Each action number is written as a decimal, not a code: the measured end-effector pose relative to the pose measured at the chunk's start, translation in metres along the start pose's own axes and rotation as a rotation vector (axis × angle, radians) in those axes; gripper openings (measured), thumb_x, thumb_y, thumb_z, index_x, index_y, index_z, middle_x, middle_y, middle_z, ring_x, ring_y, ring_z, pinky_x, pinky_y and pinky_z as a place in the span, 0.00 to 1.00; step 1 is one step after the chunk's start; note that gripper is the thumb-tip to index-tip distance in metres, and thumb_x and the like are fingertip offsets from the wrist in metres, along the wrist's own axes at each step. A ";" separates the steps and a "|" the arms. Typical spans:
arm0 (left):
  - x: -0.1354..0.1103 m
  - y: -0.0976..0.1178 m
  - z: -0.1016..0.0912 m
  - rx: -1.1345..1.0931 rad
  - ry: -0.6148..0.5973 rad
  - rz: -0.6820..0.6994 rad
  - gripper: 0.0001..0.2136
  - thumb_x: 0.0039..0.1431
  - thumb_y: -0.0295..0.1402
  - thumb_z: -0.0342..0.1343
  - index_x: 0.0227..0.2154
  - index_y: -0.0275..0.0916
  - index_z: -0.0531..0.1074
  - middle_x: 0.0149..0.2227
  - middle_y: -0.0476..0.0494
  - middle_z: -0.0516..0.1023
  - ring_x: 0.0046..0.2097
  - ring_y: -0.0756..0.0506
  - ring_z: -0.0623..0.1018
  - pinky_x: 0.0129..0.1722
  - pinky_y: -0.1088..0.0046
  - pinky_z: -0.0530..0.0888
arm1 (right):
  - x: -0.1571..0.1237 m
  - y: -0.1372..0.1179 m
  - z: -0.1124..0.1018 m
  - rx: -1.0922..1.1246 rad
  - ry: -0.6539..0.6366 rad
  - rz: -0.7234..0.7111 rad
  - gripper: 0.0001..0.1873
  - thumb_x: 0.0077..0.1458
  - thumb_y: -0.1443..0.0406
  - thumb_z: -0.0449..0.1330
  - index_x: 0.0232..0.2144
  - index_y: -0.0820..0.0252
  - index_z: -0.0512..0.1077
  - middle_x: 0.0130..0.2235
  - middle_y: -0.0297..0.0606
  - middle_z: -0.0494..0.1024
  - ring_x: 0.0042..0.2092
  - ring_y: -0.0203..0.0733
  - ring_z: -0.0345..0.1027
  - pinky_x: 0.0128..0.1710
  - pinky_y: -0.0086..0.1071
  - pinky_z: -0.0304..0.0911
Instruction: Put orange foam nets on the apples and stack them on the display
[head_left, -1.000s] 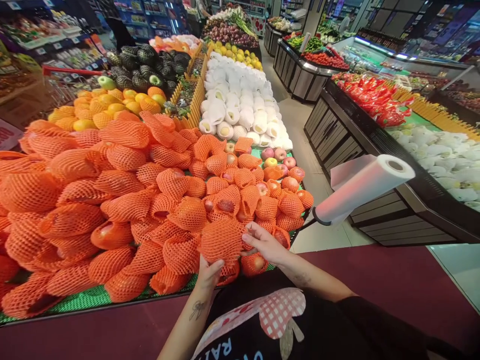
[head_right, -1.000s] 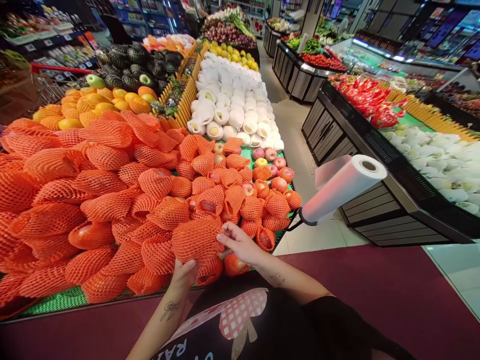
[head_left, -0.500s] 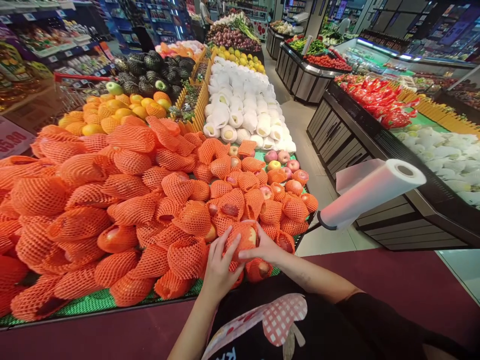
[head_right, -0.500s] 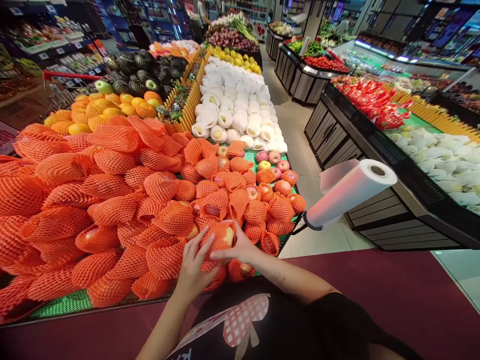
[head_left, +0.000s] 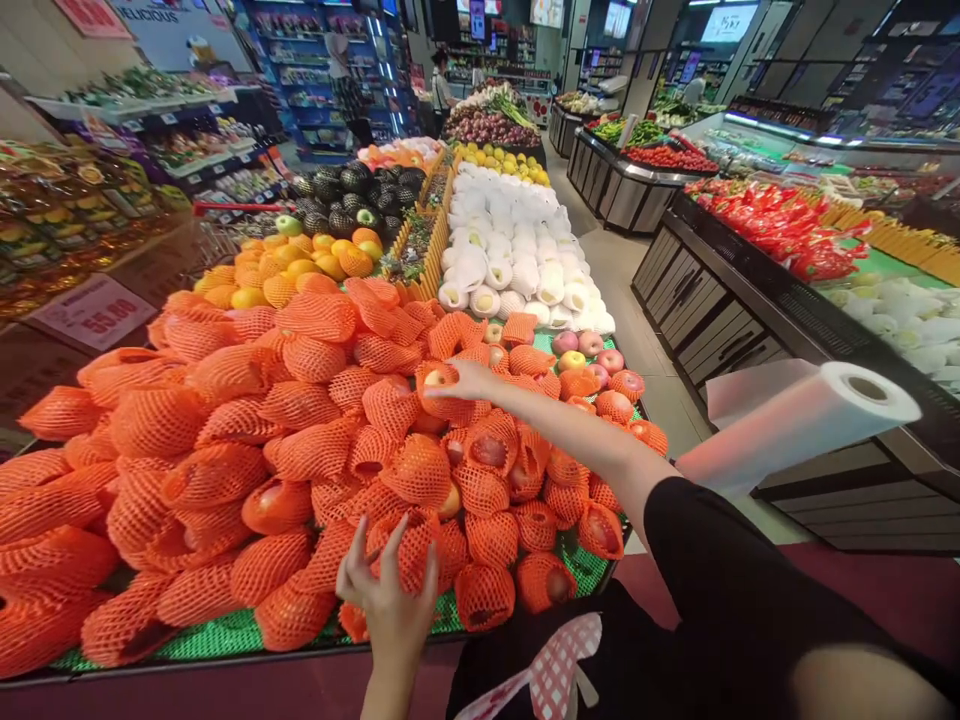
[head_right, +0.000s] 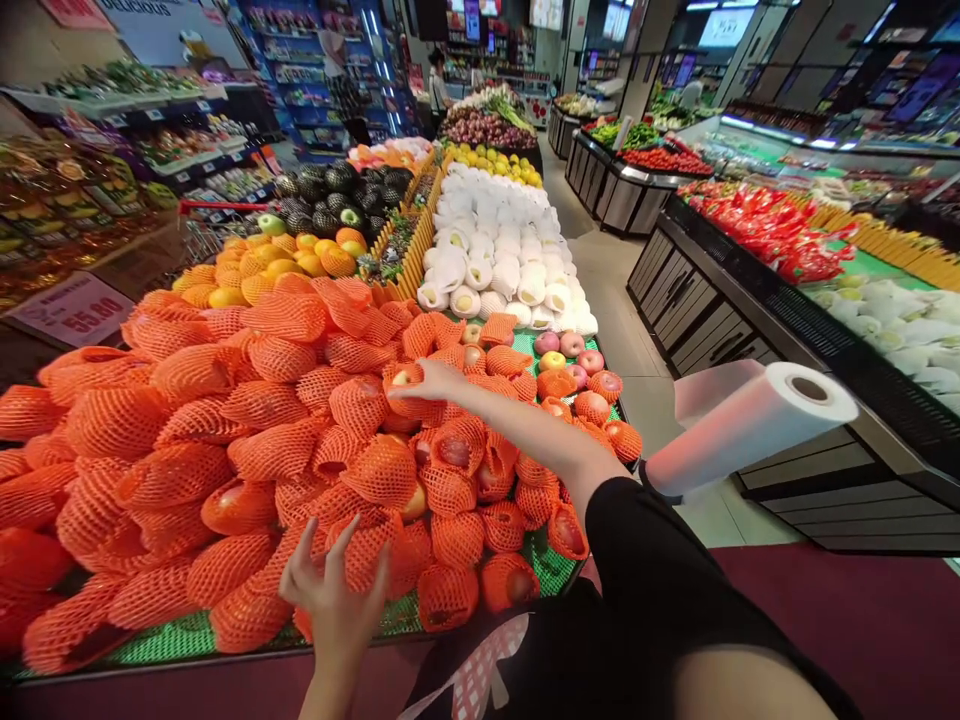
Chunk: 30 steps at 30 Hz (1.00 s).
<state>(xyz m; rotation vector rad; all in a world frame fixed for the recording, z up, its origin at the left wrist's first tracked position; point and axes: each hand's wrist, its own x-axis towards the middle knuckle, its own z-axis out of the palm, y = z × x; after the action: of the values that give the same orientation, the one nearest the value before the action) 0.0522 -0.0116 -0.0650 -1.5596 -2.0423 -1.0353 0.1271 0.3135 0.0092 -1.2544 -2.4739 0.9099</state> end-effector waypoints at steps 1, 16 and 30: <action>-0.004 -0.007 -0.002 0.019 -0.001 -0.031 0.18 0.64 0.38 0.62 0.54 0.37 0.74 0.69 0.25 0.59 0.64 0.29 0.67 0.61 0.45 0.62 | 0.013 -0.003 -0.004 -0.011 0.041 0.029 0.35 0.56 0.38 0.63 0.47 0.63 0.74 0.50 0.48 0.79 0.49 0.52 0.73 0.48 0.38 0.65; 0.015 -0.007 -0.008 -0.187 0.000 -0.137 0.14 0.64 0.35 0.61 0.52 0.40 0.75 0.65 0.30 0.66 0.64 0.30 0.69 0.62 0.43 0.65 | 0.003 -0.033 -0.044 -0.055 0.327 -0.142 0.05 0.58 0.66 0.62 0.36 0.63 0.72 0.40 0.36 0.77 0.45 0.38 0.67 0.47 0.30 0.59; -0.021 0.098 -0.007 -0.766 -0.364 -0.135 0.07 0.60 0.33 0.62 0.39 0.37 0.79 0.35 0.43 0.84 0.32 0.45 0.83 0.34 0.71 0.81 | -0.328 0.025 0.011 0.086 0.093 -0.550 0.15 0.64 0.61 0.55 0.48 0.57 0.77 0.39 0.43 0.82 0.38 0.45 0.72 0.39 0.35 0.64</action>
<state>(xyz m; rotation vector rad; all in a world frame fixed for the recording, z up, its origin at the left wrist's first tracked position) 0.1498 -0.0188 -0.0421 -2.1128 -2.1216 -1.8567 0.3381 0.0612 0.0104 -0.5213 -2.4715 0.7733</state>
